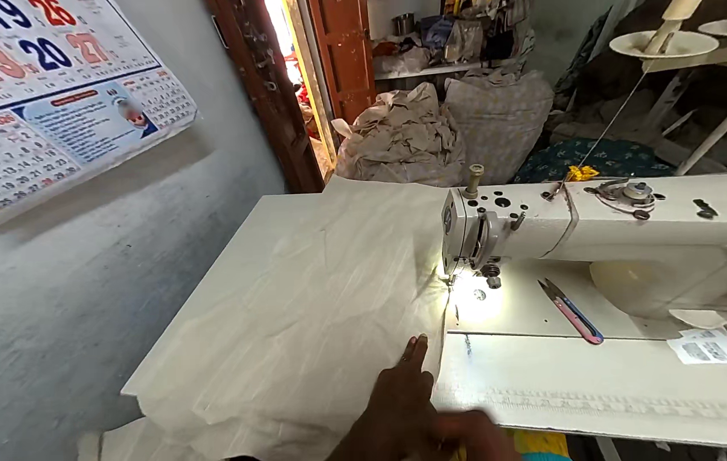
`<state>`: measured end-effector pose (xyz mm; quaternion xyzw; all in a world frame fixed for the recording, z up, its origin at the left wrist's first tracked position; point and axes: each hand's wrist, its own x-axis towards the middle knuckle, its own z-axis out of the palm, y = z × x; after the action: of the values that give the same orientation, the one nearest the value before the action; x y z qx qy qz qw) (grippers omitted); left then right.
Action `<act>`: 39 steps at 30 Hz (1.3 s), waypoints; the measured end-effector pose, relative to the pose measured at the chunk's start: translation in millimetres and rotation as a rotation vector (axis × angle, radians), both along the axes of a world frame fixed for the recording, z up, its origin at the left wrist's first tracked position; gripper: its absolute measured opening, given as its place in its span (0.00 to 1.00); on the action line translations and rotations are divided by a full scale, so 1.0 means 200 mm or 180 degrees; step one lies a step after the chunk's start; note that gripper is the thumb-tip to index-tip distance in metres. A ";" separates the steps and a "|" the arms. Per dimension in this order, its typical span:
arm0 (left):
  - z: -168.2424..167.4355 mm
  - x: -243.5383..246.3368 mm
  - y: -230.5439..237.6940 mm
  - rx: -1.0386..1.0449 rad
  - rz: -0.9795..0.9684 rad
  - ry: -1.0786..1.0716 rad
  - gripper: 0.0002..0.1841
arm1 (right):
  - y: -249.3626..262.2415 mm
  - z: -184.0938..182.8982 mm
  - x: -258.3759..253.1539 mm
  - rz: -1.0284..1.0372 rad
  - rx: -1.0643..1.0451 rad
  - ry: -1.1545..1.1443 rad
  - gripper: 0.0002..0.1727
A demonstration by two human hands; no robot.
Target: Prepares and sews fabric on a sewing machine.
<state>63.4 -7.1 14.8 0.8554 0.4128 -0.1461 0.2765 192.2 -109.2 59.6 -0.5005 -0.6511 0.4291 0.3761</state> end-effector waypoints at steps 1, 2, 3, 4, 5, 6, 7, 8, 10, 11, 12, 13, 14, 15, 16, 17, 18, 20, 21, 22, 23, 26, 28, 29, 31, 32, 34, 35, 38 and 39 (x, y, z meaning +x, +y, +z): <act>-0.01 -0.02 -0.04 0.0002 0.0071 -0.0151 0.24 | 0.10 -0.16 0.09 -0.0634 0.0000 -0.0355 0.13; -0.03 -0.01 -0.08 -0.0030 0.0019 -0.0280 0.20 | 0.22 -0.33 0.18 -0.1246 0.0188 -0.0793 0.13; -0.05 0.01 -0.11 -0.0028 -0.0017 -0.0428 0.17 | 0.33 -0.46 0.24 -0.1669 0.0369 -0.1162 0.14; -0.06 0.04 -0.15 -0.0029 -0.0003 -0.0550 0.15 | 0.42 -0.54 0.28 -0.1922 0.0461 -0.1383 0.15; -0.07 0.07 -0.18 -0.0061 0.0052 -0.0615 0.14 | 0.50 -0.57 0.28 -0.2079 0.0463 -0.1484 0.17; -0.08 0.11 -0.22 -0.0050 0.0123 -0.0665 0.14 | 0.56 -0.57 0.27 -0.2190 0.0481 -0.1567 0.16; -0.09 0.14 -0.25 -0.0043 0.0209 -0.0688 0.15 | 0.61 -0.56 0.25 -0.2277 0.0528 -0.1641 0.12; -0.10 0.16 -0.27 -0.0032 0.0279 -0.0709 0.15 | 0.64 -0.56 0.23 -0.2338 0.0559 -0.1691 0.09; -0.11 0.18 -0.29 -0.0008 0.0366 -0.0771 0.15 | 0.67 -0.55 0.21 -0.2416 0.0642 -0.1712 0.06; -0.12 0.18 -0.29 -0.0011 0.0404 -0.0823 0.15 | 0.66 -0.56 0.21 -0.2415 0.0706 -0.1707 0.05; -0.13 0.17 -0.29 0.0025 0.0454 -0.0920 0.15 | 0.65 -0.57 0.21 -0.2384 0.0740 -0.1710 0.05; -0.15 0.16 -0.29 0.0057 0.0496 -0.1017 0.14 | 0.63 -0.57 0.21 -0.2352 0.0734 -0.1723 0.05; -0.16 0.16 -0.29 0.0071 0.0521 -0.1058 0.13 | 0.60 -0.57 0.21 -0.2334 0.0737 -0.1736 0.04; -0.17 0.16 -0.30 0.0081 0.0536 -0.1044 0.14 | 0.58 -0.58 0.20 -0.2336 0.0758 -0.1756 0.05; -0.17 0.17 -0.30 0.0112 0.0543 -0.0980 0.15 | 0.57 -0.59 0.20 -0.2348 0.0754 -0.1771 0.06; -0.18 0.18 -0.30 0.0173 0.0536 -0.0921 0.16 | 0.57 -0.59 0.20 -0.2367 0.0766 -0.1766 0.06; -0.19 0.19 -0.31 0.0237 0.0512 -0.0898 0.16 | 0.57 -0.60 0.20 -0.2385 0.0796 -0.1748 0.05; -0.18 0.19 -0.30 0.0252 0.0427 -0.0856 0.16 | 0.60 -0.59 0.20 -0.2389 0.0818 -0.1747 0.05; -0.17 0.19 -0.30 0.0226 0.0386 -0.0829 0.16 | 0.61 -0.58 0.20 -0.2372 0.0806 -0.1751 0.06; -0.17 0.19 -0.30 0.0236 0.0359 -0.0815 0.14 | 0.61 -0.58 0.20 -0.2346 0.0792 -0.1750 0.06; -0.17 0.18 -0.30 0.0263 0.0362 -0.0867 0.13 | 0.60 -0.57 0.20 -0.2319 0.0786 -0.1735 0.07; -0.22 0.16 -0.27 0.0406 0.0484 -0.1389 0.12 | 0.57 -0.58 0.20 -0.2291 0.0805 -0.1696 0.08; -0.27 0.16 -0.24 0.0436 0.0567 -0.1725 0.14 | 0.58 -0.58 0.19 -0.2339 0.0823 -0.1708 0.08; -0.30 0.17 -0.22 0.0437 0.0626 -0.1909 0.14 | 0.59 -0.58 0.20 -0.2347 0.0804 -0.1731 0.08; -0.36 0.19 -0.19 0.0362 0.0755 -0.2326 0.15 | 0.62 -0.57 0.21 -0.2305 0.0733 -0.1763 0.08; -0.39 0.19 -0.17 0.0292 0.0825 -0.2523 0.16 | 0.62 -0.57 0.21 -0.2271 0.0721 -0.1776 0.09; -0.42 0.19 -0.13 0.0231 0.0951 -0.2790 0.16 | 0.62 -0.57 0.23 -0.2207 0.0710 -0.1783 0.09; -0.43 0.20 -0.11 0.0225 0.0983 -0.2822 0.15 | 0.61 -0.56 0.23 -0.2164 0.0652 -0.1805 0.09; -0.42 0.23 -0.08 0.0180 0.0995 -0.2743 0.15 | 0.62 -0.54 0.22 -0.2035 0.0549 -0.2119 0.08; -0.39 0.23 -0.07 0.0120 0.0947 -0.2668 0.15 | 0.64 -0.54 0.21 -0.2037 0.0578 -0.2245 0.06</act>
<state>108.8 -20.9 -63.8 0.7770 0.3862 0.2622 0.4223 234.8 19.1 -48.3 -0.7557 -0.5871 0.0375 0.2879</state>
